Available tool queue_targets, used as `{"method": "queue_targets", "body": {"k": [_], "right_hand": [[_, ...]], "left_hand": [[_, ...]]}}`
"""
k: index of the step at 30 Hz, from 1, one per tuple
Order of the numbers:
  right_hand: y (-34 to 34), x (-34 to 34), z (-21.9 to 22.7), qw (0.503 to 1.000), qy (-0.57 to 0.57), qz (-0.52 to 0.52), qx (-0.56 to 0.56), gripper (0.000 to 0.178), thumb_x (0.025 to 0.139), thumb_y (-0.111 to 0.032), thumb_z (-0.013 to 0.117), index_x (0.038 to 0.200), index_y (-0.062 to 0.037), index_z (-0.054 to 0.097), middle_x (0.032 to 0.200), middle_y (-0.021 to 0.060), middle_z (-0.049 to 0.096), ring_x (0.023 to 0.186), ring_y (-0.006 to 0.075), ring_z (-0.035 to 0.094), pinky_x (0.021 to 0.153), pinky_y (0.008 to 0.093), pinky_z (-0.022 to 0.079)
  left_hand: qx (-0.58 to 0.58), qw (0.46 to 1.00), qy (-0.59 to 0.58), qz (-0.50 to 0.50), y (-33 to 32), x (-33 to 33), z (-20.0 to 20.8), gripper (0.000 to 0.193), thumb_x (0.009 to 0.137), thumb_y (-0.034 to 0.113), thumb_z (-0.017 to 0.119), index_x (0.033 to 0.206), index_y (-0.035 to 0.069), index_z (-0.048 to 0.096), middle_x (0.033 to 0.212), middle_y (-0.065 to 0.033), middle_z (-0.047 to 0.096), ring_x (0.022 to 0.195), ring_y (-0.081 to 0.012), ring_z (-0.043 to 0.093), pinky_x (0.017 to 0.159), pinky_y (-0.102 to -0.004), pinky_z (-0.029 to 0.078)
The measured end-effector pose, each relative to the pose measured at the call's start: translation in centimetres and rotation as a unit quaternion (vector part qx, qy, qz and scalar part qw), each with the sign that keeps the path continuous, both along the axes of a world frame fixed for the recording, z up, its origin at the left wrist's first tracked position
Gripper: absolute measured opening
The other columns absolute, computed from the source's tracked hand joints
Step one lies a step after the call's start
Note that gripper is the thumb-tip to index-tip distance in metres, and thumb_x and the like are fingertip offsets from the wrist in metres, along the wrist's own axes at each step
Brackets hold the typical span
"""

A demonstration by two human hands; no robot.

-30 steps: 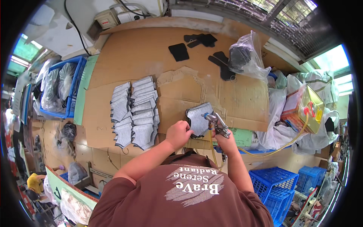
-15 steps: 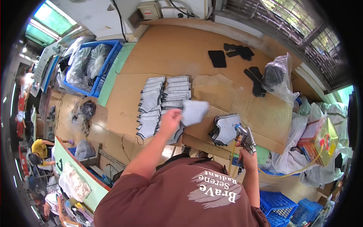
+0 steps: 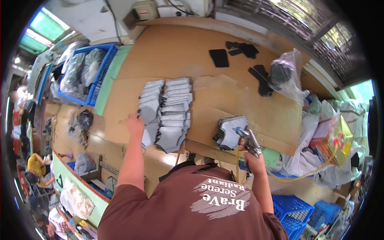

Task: Applying glue to the edges of shoe upper components using a spray gun and organizing them into stacks.

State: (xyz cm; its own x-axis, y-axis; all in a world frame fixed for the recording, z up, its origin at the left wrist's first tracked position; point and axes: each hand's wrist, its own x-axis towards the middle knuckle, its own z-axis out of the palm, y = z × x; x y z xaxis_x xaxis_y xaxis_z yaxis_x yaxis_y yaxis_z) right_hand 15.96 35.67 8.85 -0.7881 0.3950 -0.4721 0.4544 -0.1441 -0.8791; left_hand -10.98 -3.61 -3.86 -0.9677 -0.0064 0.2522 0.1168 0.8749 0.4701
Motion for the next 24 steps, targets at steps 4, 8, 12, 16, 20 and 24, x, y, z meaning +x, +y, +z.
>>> {"method": "queue_targets", "body": {"k": [4,8,12,16,20,24], "right_hand": [[-0.5,-0.3,-0.5,1.000,-0.015,0.016,0.003,0.021,0.071,-0.005,0.053,0.091,-0.0057,0.060,0.078,-0.0011,0.058,0.056,0.0060,0.047,0.048,0.0225,0.039],[-0.9,-0.6,0.1,0.998,-0.062,0.022,-0.025,0.016,0.073,-0.005,0.054,0.088,-0.0048,0.059,0.077,-0.0014,0.057,0.063,0.0075,0.050,0.056,0.0228,0.042],[-1.3,-0.9,0.5,0.999,-0.027,0.030,-0.007,0.011,0.075,-0.004,0.052,0.085,-0.0036,0.058,0.076,-0.0013,0.056,0.072,0.0085,0.051,0.067,0.0225,0.042],[-1.2,-0.9,0.5,0.999,-0.036,0.037,-0.004,0.010,0.075,-0.003,0.051,0.084,-0.0035,0.058,0.076,-0.0011,0.056,0.071,0.0083,0.051,0.068,0.0226,0.042],[-0.7,-0.6,-0.3,0.999,-0.041,0.028,0.012,0.011,0.075,-0.004,0.051,0.084,-0.0038,0.058,0.075,-0.0012,0.056,0.069,0.0077,0.050,0.063,0.0219,0.042],[-0.1,-0.4,-0.1,0.998,-0.062,-0.001,-0.006,0.014,0.074,-0.005,0.051,0.086,-0.0039,0.058,0.075,-0.0009,0.056,0.066,0.0076,0.050,0.054,0.0211,0.041]], "left_hand": [[0.143,0.986,-0.061,-0.066,8.5,3.4,4.9,0.015,0.075,0.015,0.062,0.081,0.001,0.062,0.077,-0.0129,0.060,0.073,-0.0261,0.057,0.067,-0.0335,0.045],[0.202,0.890,-0.212,-0.349,17.7,10.2,8.9,0.021,0.072,0.021,0.067,0.076,0.001,0.061,0.073,-0.0119,0.058,0.068,-0.0269,0.056,0.062,-0.0344,0.045],[0.153,0.868,-0.254,-0.399,22.4,13.2,9.0,0.025,0.070,0.026,0.069,0.073,0.003,0.060,0.073,-0.0112,0.057,0.068,-0.0280,0.056,0.063,-0.0358,0.045],[0.083,0.886,-0.215,-0.402,23.4,13.8,8.2,0.025,0.067,0.027,0.070,0.071,0.004,0.059,0.071,-0.0096,0.056,0.066,-0.0269,0.056,0.060,-0.0355,0.045],[0.056,0.893,-0.213,-0.393,23.4,14.0,7.6,0.023,0.068,0.027,0.069,0.071,0.005,0.061,0.073,-0.0098,0.057,0.069,-0.0275,0.057,0.061,-0.0370,0.045],[0.037,0.895,-0.232,-0.378,23.4,13.9,7.9,0.022,0.069,0.027,0.067,0.070,0.006,0.061,0.075,-0.0098,0.059,0.071,-0.0280,0.058,0.063,-0.0375,0.046]]}}
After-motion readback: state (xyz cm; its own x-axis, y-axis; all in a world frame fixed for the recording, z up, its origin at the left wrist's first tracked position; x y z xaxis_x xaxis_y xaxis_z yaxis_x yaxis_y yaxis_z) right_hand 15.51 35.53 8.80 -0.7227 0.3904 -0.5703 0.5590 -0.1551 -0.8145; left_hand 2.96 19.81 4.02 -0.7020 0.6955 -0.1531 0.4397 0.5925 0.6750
